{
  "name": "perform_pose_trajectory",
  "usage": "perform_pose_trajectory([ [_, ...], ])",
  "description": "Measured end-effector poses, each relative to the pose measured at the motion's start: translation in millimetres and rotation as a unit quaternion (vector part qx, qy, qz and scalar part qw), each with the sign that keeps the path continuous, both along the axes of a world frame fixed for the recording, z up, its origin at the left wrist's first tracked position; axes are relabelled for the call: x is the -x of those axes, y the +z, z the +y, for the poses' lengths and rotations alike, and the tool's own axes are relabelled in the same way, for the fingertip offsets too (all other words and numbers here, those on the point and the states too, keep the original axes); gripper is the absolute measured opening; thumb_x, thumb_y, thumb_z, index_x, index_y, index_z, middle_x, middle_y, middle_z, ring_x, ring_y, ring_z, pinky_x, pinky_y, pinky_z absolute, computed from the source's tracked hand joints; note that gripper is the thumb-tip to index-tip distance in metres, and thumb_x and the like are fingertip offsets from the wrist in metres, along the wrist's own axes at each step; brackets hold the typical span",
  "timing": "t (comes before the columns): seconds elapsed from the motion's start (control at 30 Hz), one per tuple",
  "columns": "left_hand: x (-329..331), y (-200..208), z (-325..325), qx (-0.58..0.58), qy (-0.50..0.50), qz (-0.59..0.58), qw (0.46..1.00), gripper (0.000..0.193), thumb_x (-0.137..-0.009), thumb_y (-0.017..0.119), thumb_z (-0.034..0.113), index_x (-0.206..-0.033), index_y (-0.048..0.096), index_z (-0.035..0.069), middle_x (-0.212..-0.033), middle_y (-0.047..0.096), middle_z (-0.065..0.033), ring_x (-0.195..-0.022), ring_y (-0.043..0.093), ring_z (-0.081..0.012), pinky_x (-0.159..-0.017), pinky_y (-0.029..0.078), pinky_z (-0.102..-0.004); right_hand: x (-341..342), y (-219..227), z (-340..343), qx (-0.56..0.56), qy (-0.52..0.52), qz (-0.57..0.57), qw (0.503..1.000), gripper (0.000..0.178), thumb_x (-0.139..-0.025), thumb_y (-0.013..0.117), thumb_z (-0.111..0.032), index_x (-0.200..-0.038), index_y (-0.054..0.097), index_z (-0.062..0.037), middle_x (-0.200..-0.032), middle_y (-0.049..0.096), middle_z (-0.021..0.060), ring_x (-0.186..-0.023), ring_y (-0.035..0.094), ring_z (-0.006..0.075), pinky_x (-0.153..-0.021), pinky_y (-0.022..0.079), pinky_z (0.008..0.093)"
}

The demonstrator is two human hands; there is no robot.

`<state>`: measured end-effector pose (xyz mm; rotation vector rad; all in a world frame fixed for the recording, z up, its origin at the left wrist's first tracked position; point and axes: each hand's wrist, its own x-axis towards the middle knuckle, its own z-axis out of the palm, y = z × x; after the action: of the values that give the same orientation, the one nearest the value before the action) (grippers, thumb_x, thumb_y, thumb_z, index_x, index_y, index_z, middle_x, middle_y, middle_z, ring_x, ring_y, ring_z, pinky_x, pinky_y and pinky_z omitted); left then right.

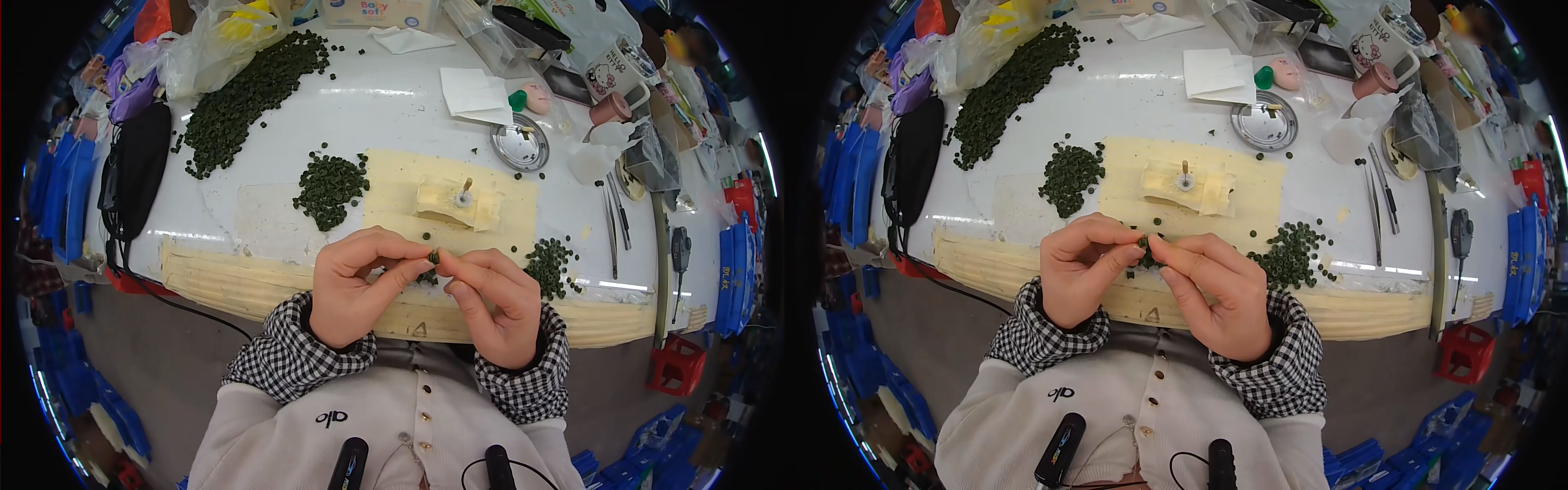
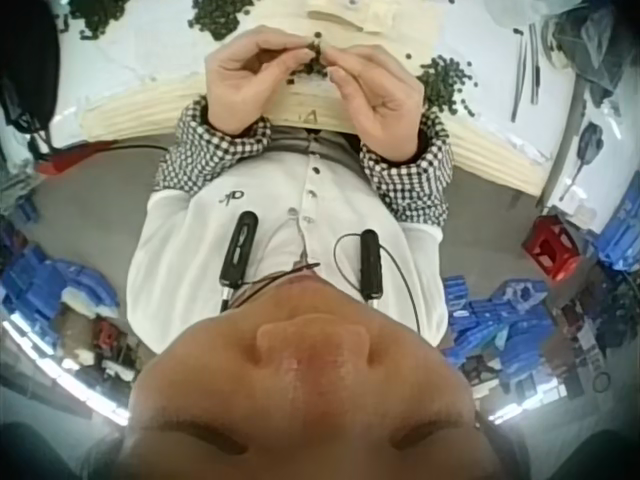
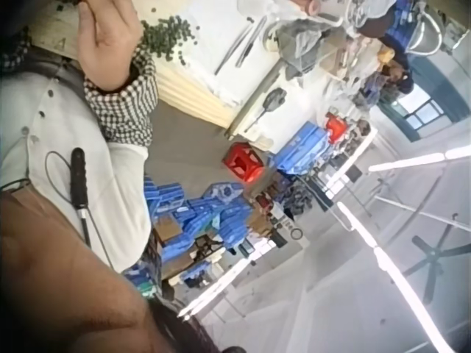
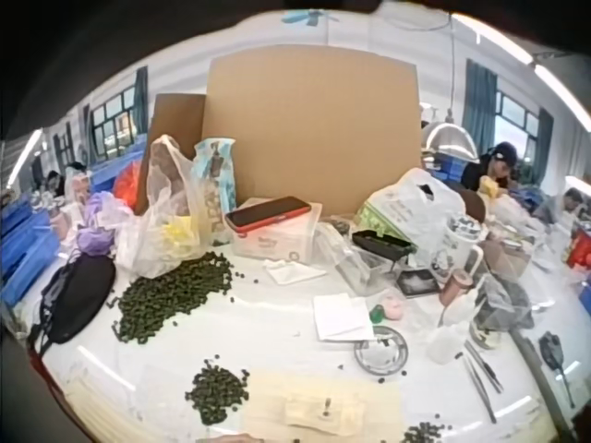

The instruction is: Assembling small green plastic foliage components onto a white toy base on a workbench.

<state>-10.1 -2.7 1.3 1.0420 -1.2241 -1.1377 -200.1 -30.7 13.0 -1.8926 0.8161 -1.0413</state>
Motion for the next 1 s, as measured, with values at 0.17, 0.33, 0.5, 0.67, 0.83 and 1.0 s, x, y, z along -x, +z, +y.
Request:
perform_pose_trajectory([
  [0.17, -1.0, -0.9, -0.7, 0.007, -0.001, -0.02, 1.0, 0.017, -0.082, 0.067, -0.005, -0.099, 0.069, -0.002, -0.091, 0.066, -0.01, -0.082, 0.062, -0.0126, -0.072, 0.049, -0.0237, -0.5, -1.1, 0.7, -0.009, -0.003, -0.002, 1.0, 0.03, -0.083, 0.063, 0.004, -0.113, 0.066, 0.0021, -0.092, 0.064, 0.0121, -0.073, 0.062, 0.0174, -0.063, 0.048, 0.0241],
  [0.33, -0.6, -1.2, 0.1, 0.011, -0.001, -0.015, 1.0, 0.017, -0.082, 0.067, -0.005, -0.099, 0.069, -0.002, -0.091, 0.066, -0.0101, -0.081, 0.062, -0.0123, -0.071, 0.049, -0.0233, 0.0, -1.2, 1.5, -0.01, 0.0, 0.002, 1.0, 0.03, -0.083, 0.063, 0.005, -0.113, 0.066, 0.0019, -0.092, 0.064, 0.0122, -0.073, 0.062, 0.0176, -0.063, 0.049, 0.0241],
  [0.5, -0.5, -1.1, -0.5, 0.017, -0.002, -0.014, 1.0, 0.016, -0.082, 0.067, -0.005, -0.098, 0.069, -0.002, -0.091, 0.067, -0.0102, -0.08, 0.062, -0.0121, -0.069, 0.048, -0.0233, 0.3, -0.4, 0.4, 0.004, 0.002, 0.005, 1.0, 0.03, -0.083, 0.064, 0.004, -0.112, 0.066, 0.0022, -0.091, 0.065, 0.0119, -0.072, 0.062, 0.0176, -0.063, 0.049, 0.0243],
  [0.67, 0.0, 0.7, -1.7, 0.062, 0.009, -0.088, 0.994, 0.015, -0.08, 0.068, -0.006, -0.095, 0.069, -0.002, -0.085, 0.067, -0.011, -0.075, 0.063, -0.0145, -0.068, 0.049, -0.0244, -0.1, 3.0, -0.8, 0.018, -0.01, 0.011, 1.0, 0.027, -0.08, 0.066, 0.004, -0.107, 0.068, 0.0024, -0.088, 0.065, 0.0117, -0.071, 0.062, 0.0173, -0.062, 0.049, 0.0247],
  [0.83, 2.4, 1.3, -0.9, 0.088, 0.02, -0.112, 0.99, 0.015, -0.08, 0.068, -0.006, -0.094, 0.069, -0.002, -0.083, 0.067, -0.0115, -0.075, 0.064, -0.016, -0.068, 0.05, -0.0253, -0.8, 4.4, -1.6, 0.053, -0.021, 0.028, 0.998, 0.026, -0.077, 0.069, 0.006, -0.103, 0.069, 0.0022, -0.084, 0.065, 0.0113, -0.068, 0.062, 0.0184, -0.059, 0.049, 0.0252],
  [1.0, 0.5, -1.1, 0.2, 0.004, -0.019, -0.019, 1.0, 0.016, -0.081, 0.067, -0.007, -0.096, 0.069, -0.003, -0.086, 0.067, -0.0105, -0.08, 0.064, -0.0144, -0.072, 0.051, -0.025, -3.1, 4.3, -1.5, 0.119, -0.028, 0.046, 0.991, 0.025, -0.076, 0.07, 0.006, -0.101, 0.069, 0.0023, -0.083, 0.065, 0.0113, -0.066, 0.063, 0.0202, -0.057, 0.05, 0.0268],
])
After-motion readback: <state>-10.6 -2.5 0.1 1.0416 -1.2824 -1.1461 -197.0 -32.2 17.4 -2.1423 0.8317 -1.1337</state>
